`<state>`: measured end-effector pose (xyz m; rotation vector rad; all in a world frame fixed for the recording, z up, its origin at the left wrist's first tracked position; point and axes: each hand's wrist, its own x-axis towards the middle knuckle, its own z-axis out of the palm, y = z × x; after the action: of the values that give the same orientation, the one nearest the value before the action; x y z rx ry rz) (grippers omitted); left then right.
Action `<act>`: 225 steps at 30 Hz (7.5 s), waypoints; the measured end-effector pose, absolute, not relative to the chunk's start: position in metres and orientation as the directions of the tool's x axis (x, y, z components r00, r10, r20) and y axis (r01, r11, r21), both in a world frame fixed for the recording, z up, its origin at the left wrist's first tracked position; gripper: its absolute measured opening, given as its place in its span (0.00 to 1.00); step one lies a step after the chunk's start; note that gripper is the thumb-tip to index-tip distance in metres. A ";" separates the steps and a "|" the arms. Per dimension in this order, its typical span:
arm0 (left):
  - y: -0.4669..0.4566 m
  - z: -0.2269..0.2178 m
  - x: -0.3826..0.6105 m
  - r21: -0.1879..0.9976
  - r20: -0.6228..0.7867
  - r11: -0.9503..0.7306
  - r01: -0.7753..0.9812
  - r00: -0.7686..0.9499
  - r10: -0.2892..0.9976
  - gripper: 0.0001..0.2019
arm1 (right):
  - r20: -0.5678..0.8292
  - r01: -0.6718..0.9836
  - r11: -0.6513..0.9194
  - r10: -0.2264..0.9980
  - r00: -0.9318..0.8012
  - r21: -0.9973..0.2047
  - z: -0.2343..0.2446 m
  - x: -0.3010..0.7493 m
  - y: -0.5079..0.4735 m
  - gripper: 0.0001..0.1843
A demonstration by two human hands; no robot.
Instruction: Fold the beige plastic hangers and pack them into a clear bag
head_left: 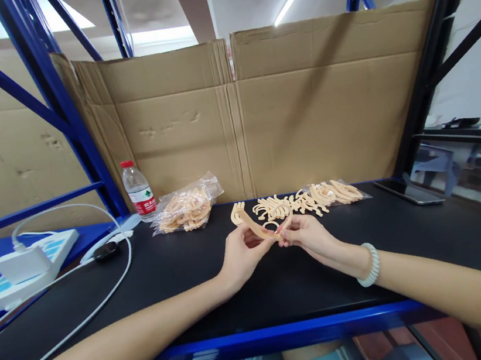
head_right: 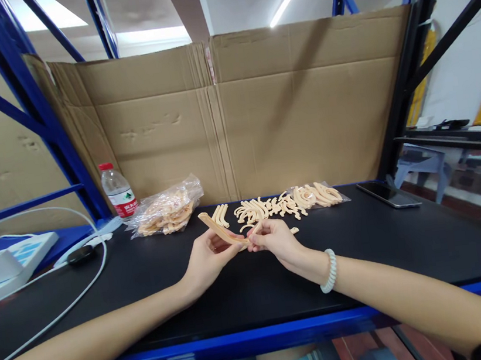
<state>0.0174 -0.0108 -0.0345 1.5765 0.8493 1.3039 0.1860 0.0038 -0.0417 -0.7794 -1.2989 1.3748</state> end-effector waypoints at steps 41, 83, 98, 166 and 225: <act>0.000 -0.021 0.009 0.942 0.045 -0.028 -0.334 0.042 0.998 0.13 | 0.646 0.524 0.751 0.638 -0.419 -0.402 -0.033 0.246 0.123 0.06; -0.006 -0.025 0.009 0.960 0.263 -0.216 -0.180 0.295 0.919 0.10 | 0.237 -0.132 0.200 0.889 -0.393 -0.971 -0.023 0.190 0.005 0.13; -0.018 -0.030 0.015 0.952 0.271 -0.238 -0.191 0.166 0.948 0.06 | 0.289 -0.109 0.268 0.873 -0.392 -0.957 -0.027 0.182 -0.001 0.11; 0.060 0.002 -0.060 0.485 0.274 -0.642 0.593 0.594 0.756 0.13 | 0.305 0.601 0.622 0.778 -0.550 -0.502 0.001 0.288 0.070 0.14; 0.086 -0.011 -0.076 0.241 0.346 -0.215 0.946 0.123 0.930 0.14 | 0.196 -0.091 0.181 0.961 -0.193 -0.979 -0.028 0.248 0.048 0.16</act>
<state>-0.0764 0.0862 -0.0110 2.3825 1.9912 0.6841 0.2482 0.0484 -0.0283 -0.9117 -1.3844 1.2424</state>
